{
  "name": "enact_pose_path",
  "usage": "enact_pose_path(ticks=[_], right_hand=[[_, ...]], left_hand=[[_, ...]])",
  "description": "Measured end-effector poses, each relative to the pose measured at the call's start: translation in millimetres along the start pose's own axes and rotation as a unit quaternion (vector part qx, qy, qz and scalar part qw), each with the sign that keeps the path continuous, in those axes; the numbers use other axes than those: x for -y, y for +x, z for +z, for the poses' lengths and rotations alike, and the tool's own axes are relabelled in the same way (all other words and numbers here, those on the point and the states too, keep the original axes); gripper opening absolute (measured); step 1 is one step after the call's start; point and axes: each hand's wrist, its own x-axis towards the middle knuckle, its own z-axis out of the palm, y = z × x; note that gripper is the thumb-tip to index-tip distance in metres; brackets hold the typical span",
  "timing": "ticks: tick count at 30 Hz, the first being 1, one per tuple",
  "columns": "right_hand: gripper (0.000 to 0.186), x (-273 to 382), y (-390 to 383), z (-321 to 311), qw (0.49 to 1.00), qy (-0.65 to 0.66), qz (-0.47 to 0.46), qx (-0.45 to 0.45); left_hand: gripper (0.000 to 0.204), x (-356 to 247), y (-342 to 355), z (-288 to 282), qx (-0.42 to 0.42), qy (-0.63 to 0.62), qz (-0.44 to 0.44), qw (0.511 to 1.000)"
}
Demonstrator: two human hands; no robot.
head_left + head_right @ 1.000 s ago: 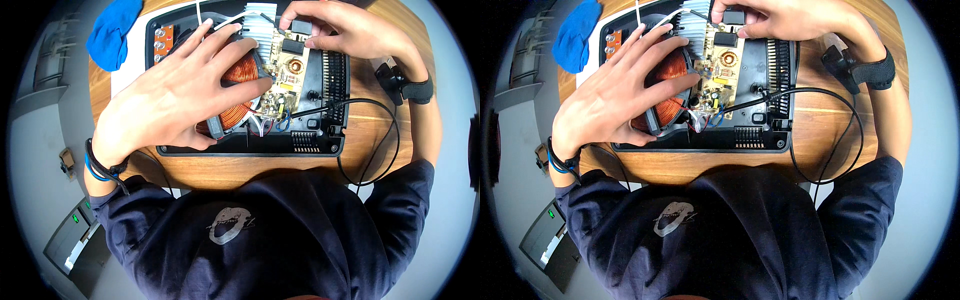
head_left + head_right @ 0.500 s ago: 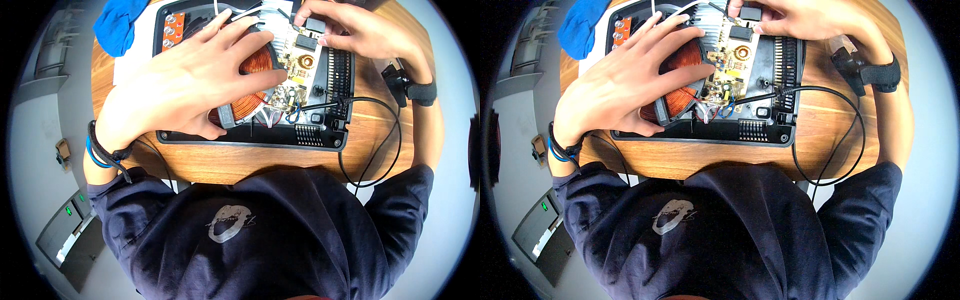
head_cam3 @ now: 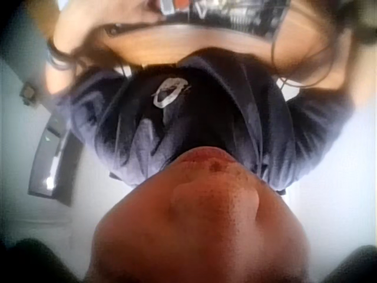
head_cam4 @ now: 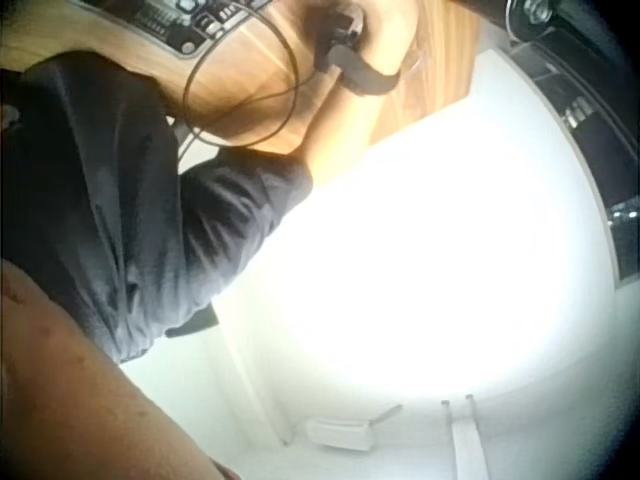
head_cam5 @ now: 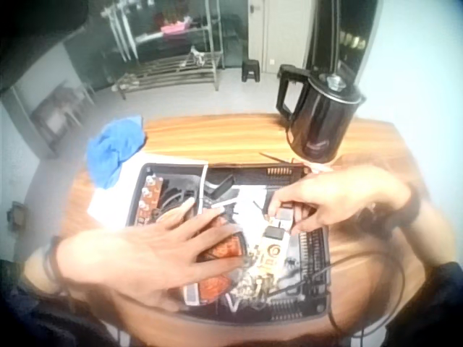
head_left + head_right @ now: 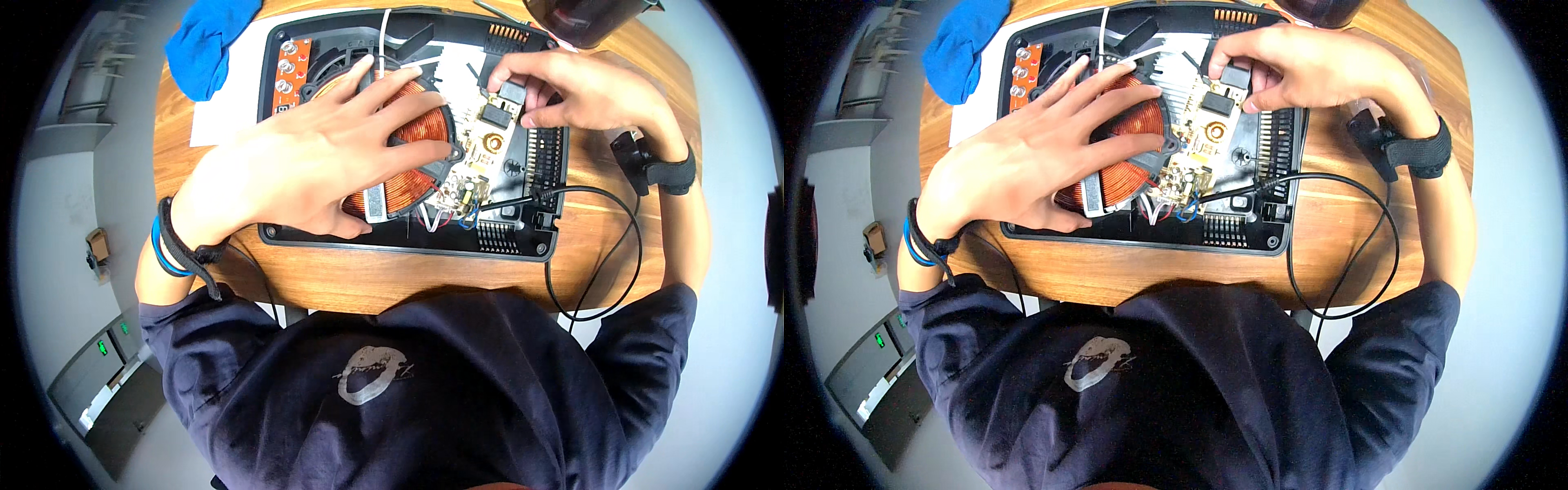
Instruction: The person works on the internal components of an open electronic device, using a screwdriver to adjust parts on a circuit board and near a large copper coil. The person repeatedly probes and manipulates small components while holding the device steady.
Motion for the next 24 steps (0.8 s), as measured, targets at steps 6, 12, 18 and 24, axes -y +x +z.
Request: enact_pose_path(ticks=[6, 12, 18, 24], right_hand=[[0.051, -6, -6, 9, 0.993, -0.08, -0.062, -0.064], [0.052, 5, -4, 3, 0.999, -0.048, -0.013, -0.019], [0.052, 9, -5, 3, 0.998, -0.056, 0.024, -0.008], [0.044, 11, 1, 0, 0.997, -0.074, 0.023, -0.003]], left_hand=[[0.125, 4, -24, 0, -0.024, 0.008, -0.071, 0.997], [0.143, 14, -45, 5, -0.032, -0.002, -0.132, 0.991], [0.149, 21, -48, 3, -0.022, -0.019, -0.152, 0.988], [0.143, 24, -48, 4, -0.064, 0.005, -0.133, 0.989]])
